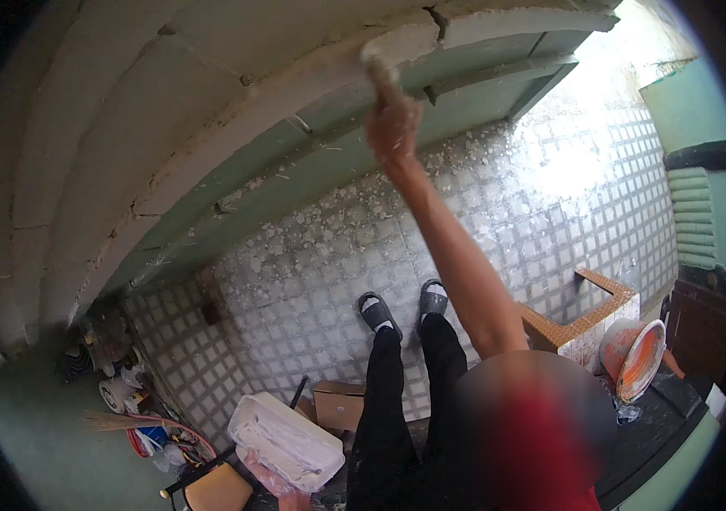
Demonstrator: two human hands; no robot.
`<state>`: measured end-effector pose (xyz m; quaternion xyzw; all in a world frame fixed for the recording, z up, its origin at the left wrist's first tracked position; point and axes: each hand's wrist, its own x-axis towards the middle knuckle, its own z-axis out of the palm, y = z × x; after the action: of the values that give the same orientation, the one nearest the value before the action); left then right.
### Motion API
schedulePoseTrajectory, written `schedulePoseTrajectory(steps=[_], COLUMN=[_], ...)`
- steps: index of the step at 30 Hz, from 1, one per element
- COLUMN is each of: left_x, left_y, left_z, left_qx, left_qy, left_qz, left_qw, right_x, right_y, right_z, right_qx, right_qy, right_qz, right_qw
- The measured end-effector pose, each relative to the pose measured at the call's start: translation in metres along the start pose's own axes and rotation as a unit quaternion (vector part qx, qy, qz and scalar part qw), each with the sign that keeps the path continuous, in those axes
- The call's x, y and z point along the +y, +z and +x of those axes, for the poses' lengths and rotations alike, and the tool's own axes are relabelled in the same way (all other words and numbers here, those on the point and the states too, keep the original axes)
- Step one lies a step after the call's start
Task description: Applying plaster or putty to a wall surface using a putty knife/spatula.
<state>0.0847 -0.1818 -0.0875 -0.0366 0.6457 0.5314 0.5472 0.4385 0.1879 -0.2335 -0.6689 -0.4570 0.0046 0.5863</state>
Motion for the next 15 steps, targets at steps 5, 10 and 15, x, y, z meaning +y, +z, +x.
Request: schedulePoseTrajectory(steps=[5, 10, 15], left_x=[0.004, 0.005, 0.005], left_y=[0.019, 0.022, 0.022], left_z=[0.001, -0.001, -0.004], left_qx=[-0.01, -0.013, -0.007], left_qy=[-0.005, -0.007, -0.016], left_qz=[0.007, 0.001, -0.012], left_qw=[1.0, 1.0, 1.0], right_x=[-0.003, 0.022, 0.035], right_y=[0.012, -0.033, -0.019], right_z=[-0.029, 0.014, 0.024], right_qx=[-0.073, 0.031, 0.04], right_qy=[-0.056, 0.131, 0.054], right_qz=[0.094, 0.037, -0.053], right_qw=[0.991, 0.99, 0.996])
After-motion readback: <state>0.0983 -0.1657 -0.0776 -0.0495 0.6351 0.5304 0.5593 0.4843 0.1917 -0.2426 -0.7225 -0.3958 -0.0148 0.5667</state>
